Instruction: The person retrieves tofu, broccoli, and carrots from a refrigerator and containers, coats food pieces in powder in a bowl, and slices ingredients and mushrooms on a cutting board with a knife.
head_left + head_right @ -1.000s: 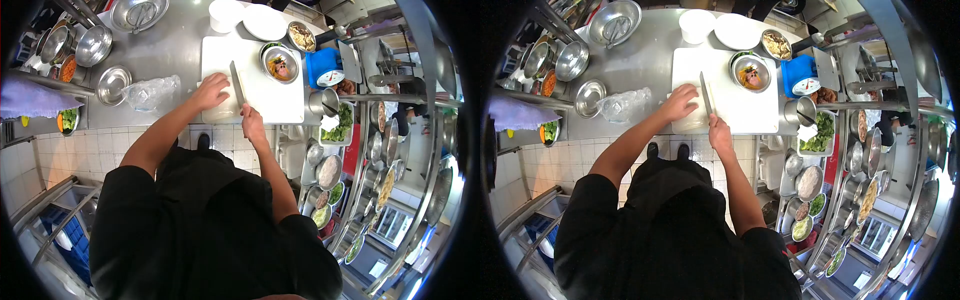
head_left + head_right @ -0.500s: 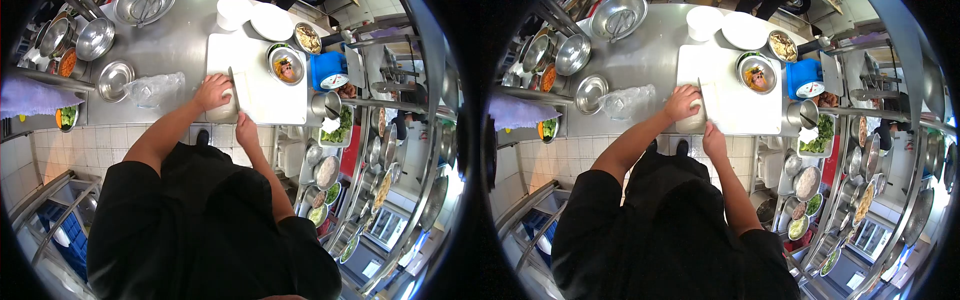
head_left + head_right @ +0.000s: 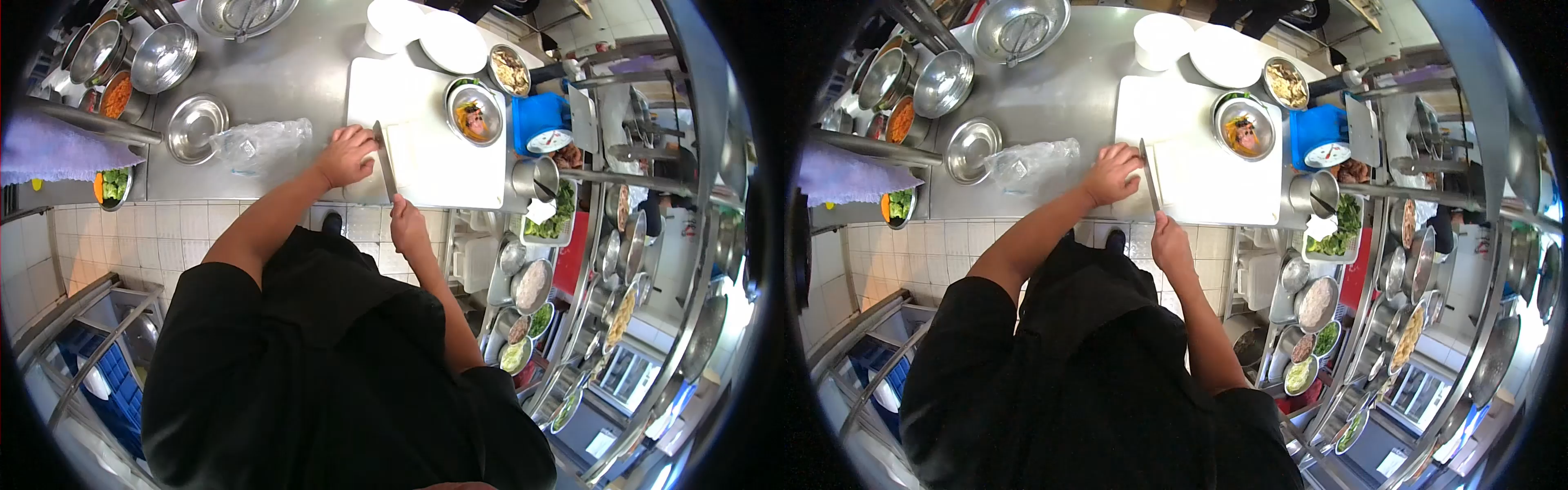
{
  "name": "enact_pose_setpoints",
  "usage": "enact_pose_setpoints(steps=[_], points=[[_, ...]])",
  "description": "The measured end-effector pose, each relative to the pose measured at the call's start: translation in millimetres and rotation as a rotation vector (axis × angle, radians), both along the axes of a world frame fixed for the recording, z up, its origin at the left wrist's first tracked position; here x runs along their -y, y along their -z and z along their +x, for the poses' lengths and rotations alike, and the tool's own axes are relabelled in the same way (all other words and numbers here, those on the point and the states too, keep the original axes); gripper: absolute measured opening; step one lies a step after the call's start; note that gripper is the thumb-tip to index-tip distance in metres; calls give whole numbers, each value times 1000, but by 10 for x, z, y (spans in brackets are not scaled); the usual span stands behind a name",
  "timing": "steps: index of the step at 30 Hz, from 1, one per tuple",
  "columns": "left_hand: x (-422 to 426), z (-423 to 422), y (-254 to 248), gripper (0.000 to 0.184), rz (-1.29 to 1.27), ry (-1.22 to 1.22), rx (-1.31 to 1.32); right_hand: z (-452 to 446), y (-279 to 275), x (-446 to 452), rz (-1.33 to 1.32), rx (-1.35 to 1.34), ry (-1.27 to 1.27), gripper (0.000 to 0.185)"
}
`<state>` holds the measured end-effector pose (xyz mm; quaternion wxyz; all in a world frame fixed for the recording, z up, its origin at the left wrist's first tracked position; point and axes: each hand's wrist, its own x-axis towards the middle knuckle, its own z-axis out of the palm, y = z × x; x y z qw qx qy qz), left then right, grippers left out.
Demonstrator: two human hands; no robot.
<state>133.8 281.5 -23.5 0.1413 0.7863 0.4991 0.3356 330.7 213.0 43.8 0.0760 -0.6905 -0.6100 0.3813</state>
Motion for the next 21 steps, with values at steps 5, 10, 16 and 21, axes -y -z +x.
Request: enact_pose_setpoints(steps=[5, 10, 16, 21], points=[[22, 38, 86, 29, 27, -42, 49, 135, 684, -119, 376, -33, -139, 62], [93, -192, 52, 28, 30, -31, 173, 43, -26, -184, 26, -72, 1, 62], [134, -188, 5, 27, 11, -16, 81, -183, -343, 26, -187, -4, 12, 61], [86, -210, 188, 28, 50, 36, 132, -101, 283, 105, 219, 98, -165, 60]])
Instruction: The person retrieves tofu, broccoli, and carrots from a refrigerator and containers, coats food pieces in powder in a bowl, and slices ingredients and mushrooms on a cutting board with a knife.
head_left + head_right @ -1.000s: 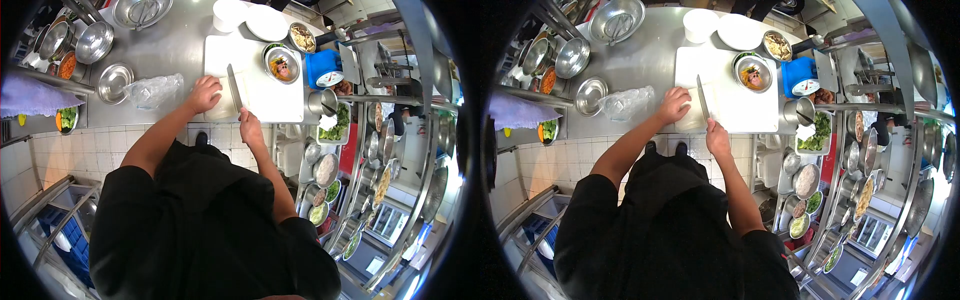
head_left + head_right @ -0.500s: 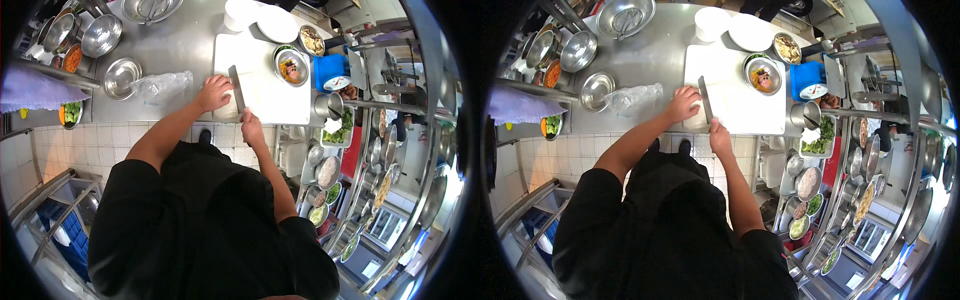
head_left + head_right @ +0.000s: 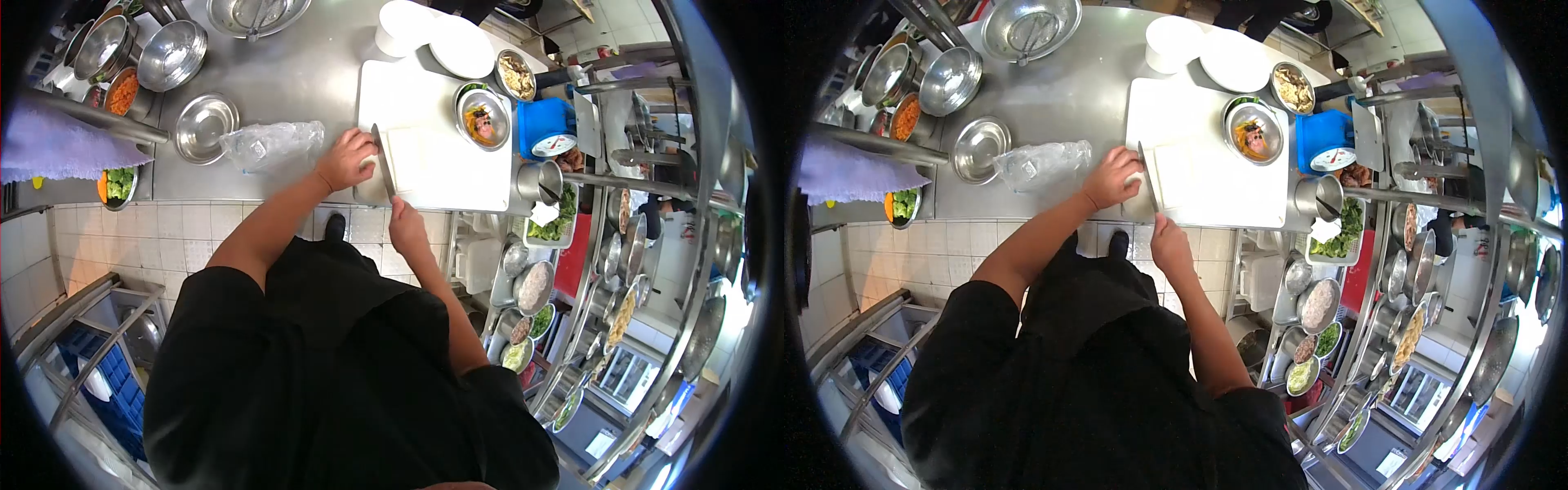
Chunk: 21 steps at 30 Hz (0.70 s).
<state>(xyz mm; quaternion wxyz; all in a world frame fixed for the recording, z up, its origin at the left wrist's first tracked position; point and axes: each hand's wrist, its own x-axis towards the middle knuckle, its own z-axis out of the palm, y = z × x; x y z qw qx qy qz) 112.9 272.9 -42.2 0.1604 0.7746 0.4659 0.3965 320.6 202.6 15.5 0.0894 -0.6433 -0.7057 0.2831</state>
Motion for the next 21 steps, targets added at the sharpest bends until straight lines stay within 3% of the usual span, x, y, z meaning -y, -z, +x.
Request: enact_pose_setpoints(steps=[3, 6, 7, 10, 21], points=[[54, 51, -4, 29, 3, -67, 21, -69, 208, -70, 163, -119, -43, 63], [85, -4, -127, 28, 48, -106, 117, 111, -275, -283, -621, -308, 272, 64], [151, -29, -157, 27, 62, -134, 167, 107, -342, -286, -652, -287, 308, 65], [352, -74, -111, 25, -46, -210, 220, 77, -197, -159, -338, -195, 252, 64], [325, -56, -215, 22, -271, -31, 232, -203, -504, 84, -347, -127, 181, 57]])
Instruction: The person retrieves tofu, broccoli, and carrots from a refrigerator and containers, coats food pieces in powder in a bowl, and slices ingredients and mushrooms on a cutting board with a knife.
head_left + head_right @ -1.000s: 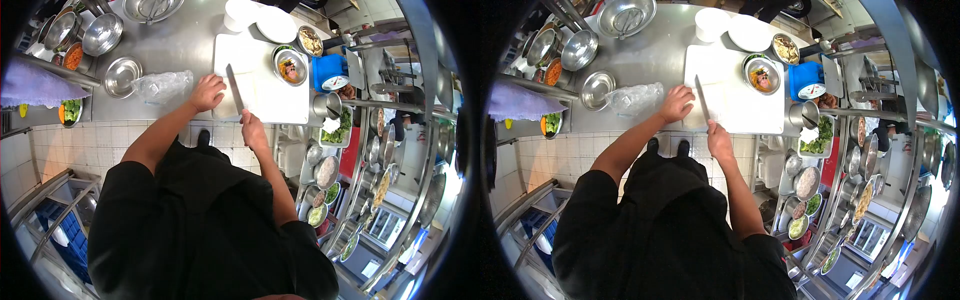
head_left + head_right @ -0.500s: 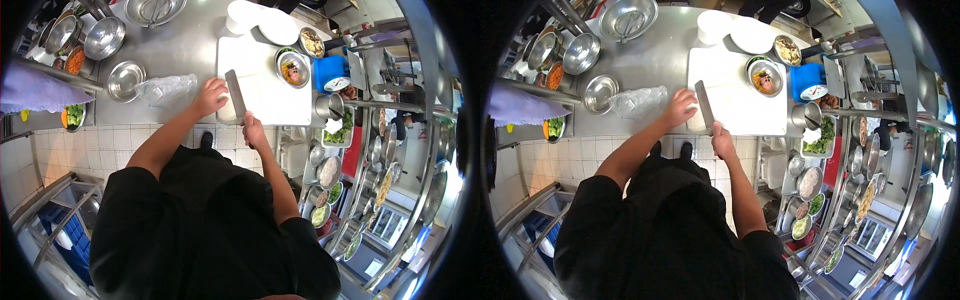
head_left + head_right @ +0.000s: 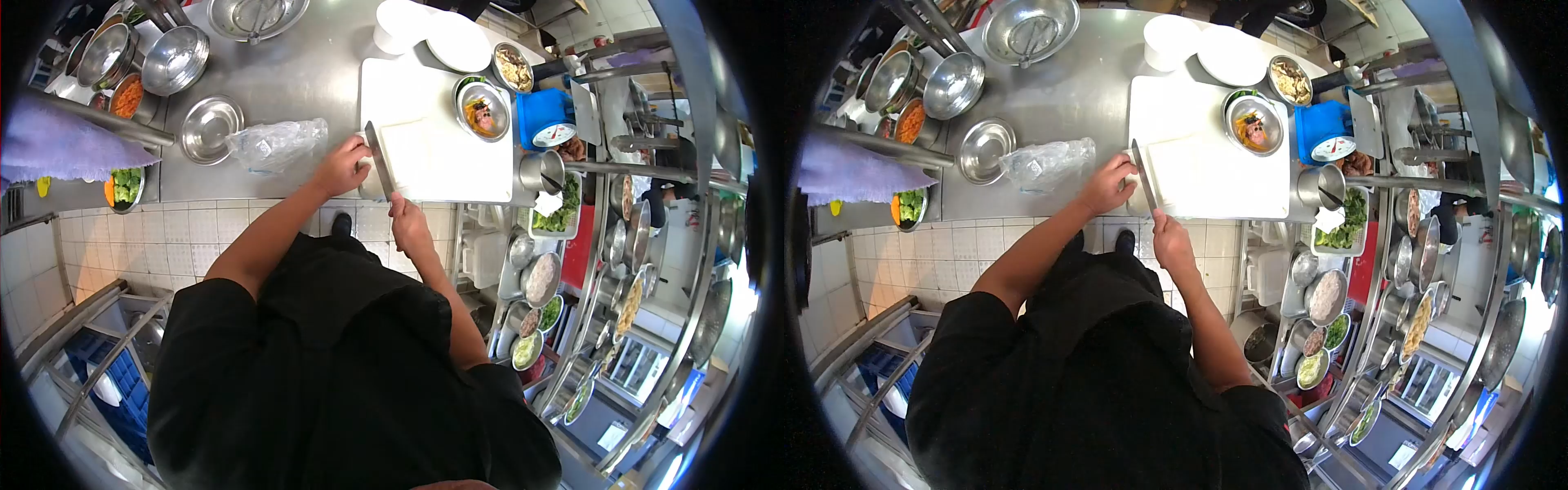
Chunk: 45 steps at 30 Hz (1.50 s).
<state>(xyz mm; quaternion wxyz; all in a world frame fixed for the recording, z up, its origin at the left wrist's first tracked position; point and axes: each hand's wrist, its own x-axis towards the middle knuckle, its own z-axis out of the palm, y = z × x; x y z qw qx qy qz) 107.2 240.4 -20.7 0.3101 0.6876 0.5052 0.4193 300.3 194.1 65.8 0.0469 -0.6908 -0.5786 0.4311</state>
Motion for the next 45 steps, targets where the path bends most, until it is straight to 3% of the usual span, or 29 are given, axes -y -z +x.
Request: enact_pose_setpoints(steps=[4, 6, 7, 9, 11, 12, 14, 15, 17, 18, 19, 20, 21, 22, 23, 24, 25, 28, 29, 32, 33, 34, 35, 36, 37, 39, 41, 43, 45], points=[[-48, 11, 95, 23, 101, 6, -2, -75, 319, 45, 151, 88, -73, 56], [-31, 21, 30, 23, -40, 20, 28, -105, 566, 24, 296, 85, -95, 58], [-6, 21, -16, 23, -111, 25, 35, -61, 642, 50, 276, -2, -61, 60], [-21, 62, 196, 24, 5, 4, 52, 102, 684, -73, 248, -201, -5, 63], [-42, 85, 352, 25, 156, -37, 45, 376, 629, -119, -188, -377, 250, 66], [-24, 95, 345, 24, 246, -95, 57, 370, 529, -93, -146, -398, 267, 67], [-38, -23, 182, 23, 68, 24, -10, 361, 482, -129, -150, -406, 305, 70], [-81, -151, -181, 30, -55, 66, -137, 350, 409, -152, -110, -417, 242, 70], [-306, -625, -545, 36, 67, -129, -224, 344, 309, -166, -87, -461, 224, 66], [-446, -1019, -597, 39, 119, -370, -180, 341, 243, -145, -93, -489, 258, 65], [-530, -1433, -1021, 43, -124, -594, -114, 344, 170, -105, -100, -515, 296, 64], [-609, -1904, -1241, 48, 18, -774, -248, 361, 121, -57, -108, -536, 335, 63], [-634, -2407, -1259, 52, 45, -887, -556, 383, 94, -12, -103, -553, 356, 62], [-649, -2731, -1279, 51, -287, -923, -758, 416, 70, 46, -96, -567, 382, 61], [-656, -3033, -1305, 48, -551, -750, -874, 460, 51, 107, -88, -579, 411, 61], [-732, -3430, -958, 41, -622, -713, -924, 511, 56, 177, -88, -605, 433, 59], [-752, -3688, -721, 35, -562, -715, -981, 568, 57, 253, -80, -634, 461, 58], [-656, -3699, -919, 31, -461, -573, -1021, 726, 77, 437, -75, -716, 558, 56], [-623, -3554, -1212, 27, -663, -562, -697, 783, 79, 496, -79, -724, 594, 55], [-618, -3888, -1025, 24, -204, -646, -726, 871, 72, 611, -104, -755, 671, 56], [-625, -3879, -1123, 24, -170, -816, -854, 890, 74, 645, -103, -762, 688, 56], [-597, -3891, -1203, 25, -29, -962, -702, 911, 77, 670, -100, -768, 704, 56], [-642, -4044, -1228, 28, -68, -1124, -588, 932, 83, 697, -98, -774, 722, 56], [-498, -3670, -1628, 32, -17, -1111, -290, 952, 94, 723, -103, -804, 743, 56], [-404, -3528, -1771, 32, 55, -1069, -12, 959, 121, 755, -118, -846, 781, 56], [-220, -3097, -1926, 32, -37, -921, 785, 1022, 177, 821, -142, -920, 859, 55], [-162, -2797, -1512, 32, -201, -681, 1305, 1051, 205, 867, -194, -1007, 907, 56], [-301, -2736, -328, 31, -492, -20, 1810, 1054, 301, 913, -209, -1076, 929, 56], [-327, -1734, -411, 28, -651, -579, 1631, 1076, 378, 935, -260, -1120, 950, 56]])
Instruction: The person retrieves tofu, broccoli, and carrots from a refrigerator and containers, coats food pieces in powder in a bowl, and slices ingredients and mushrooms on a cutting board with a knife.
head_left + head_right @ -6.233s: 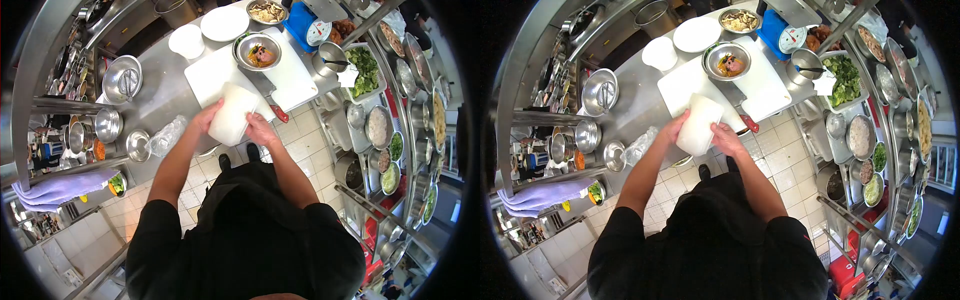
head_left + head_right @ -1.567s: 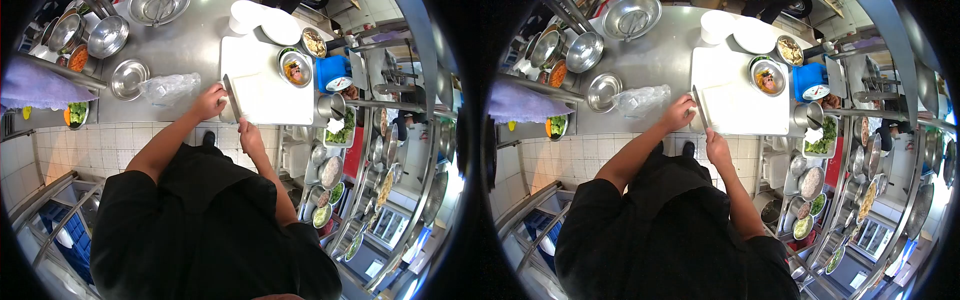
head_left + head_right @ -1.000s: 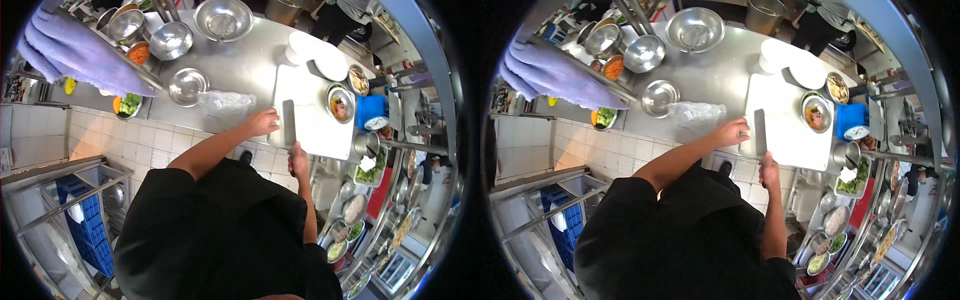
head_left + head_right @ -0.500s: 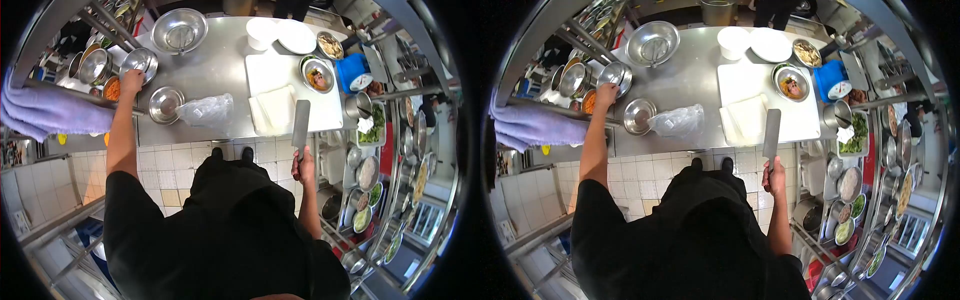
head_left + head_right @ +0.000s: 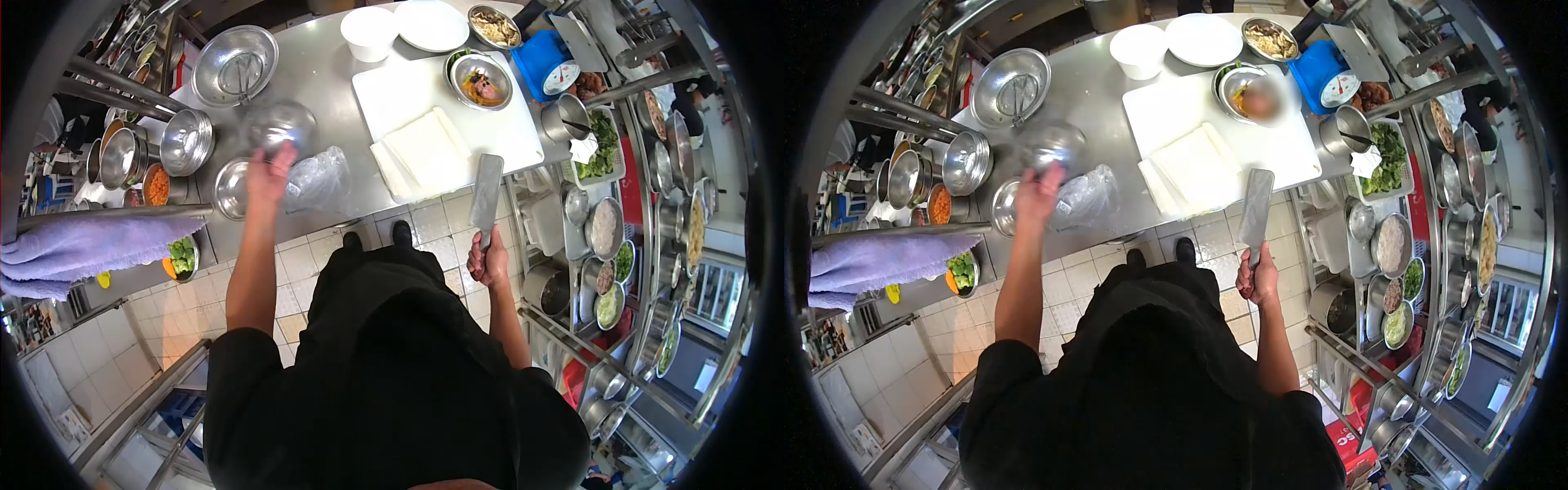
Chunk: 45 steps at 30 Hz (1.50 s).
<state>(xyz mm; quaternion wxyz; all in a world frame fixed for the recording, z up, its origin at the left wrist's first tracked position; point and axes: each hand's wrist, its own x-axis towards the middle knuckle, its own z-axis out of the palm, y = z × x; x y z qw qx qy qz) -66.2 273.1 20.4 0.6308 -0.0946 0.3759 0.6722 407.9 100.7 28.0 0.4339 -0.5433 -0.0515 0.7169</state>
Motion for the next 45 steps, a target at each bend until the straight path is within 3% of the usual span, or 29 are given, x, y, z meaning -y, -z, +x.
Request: enact_pose_setpoints(steps=[1, 4, 5, 8, 11, 14, 16, 18, 21, 28, 31, 34, 36, 39, 42, 44, 45], points=[[-41, 244, 6, 28, -180, -48, -137, 6, 46, 6, -9, -26, 0, 57], [28, 564, -77, 25, 225, 185, -713, 16, 171, 15, -40, -58, 14, 57], [34, 588, 8, 16, 282, 319, -1099, 11, 205, 36, -55, -60, 15, 58], [65, 640, 148, 17, 456, 489, -1874, -79, 298, 63, -92, -51, -26, 57], [99, 757, 78, 28, 408, 549, -2146, -228, 368, 56, -101, -62, -91, 59], [263, 1257, -314, 36, 191, 573, -2109, -419, 441, 30, -105, -146, -131, 61], [306, 1654, 74, 48, 710, 552, -1939, -559, 530, -3, -72, -130, -180, 62], [331, 2094, 284, 60, 802, 591, -2051, -750, 469, -86, -74, -123, -240, 62], [313, 2369, 326, 55, 656, 588, -2135, -950, 337, -239, -80, -113, -391, 61], [354, 2381, -239, 43, 653, 468, -1999, -832, -300, -389, 14, -101, -547, 59], [155, 2051, -448, 37, 638, 238, -2092, -1026, -497, -626, 62, -94, -620, 60], [-253, 1559, -303, 33, 652, 110, -2016, -1321, -548, -954, 16, -81, -669, 60], [-559, 1258, -26, 32, 587, 177, -1944, -1247, -503, -1084, 15, -22, -666, 61], [-623, 1224, -69, 31, 240, 237, -2508, -830, -517, -1101, -24, 191, -606, 63], [-311, 1605, -279, 42, 380, 347, -1883, -43, -527, -1047, -11, 405, -510, 63], [-120, 2086, -173, 66, 48, 793, -1357, 519, -317, -1003, 3, 588, -518, 64], [-44, 2330, 39, 79, -51, 800, -1611, 759, -204, -979, 7, 600, -521, 64]])
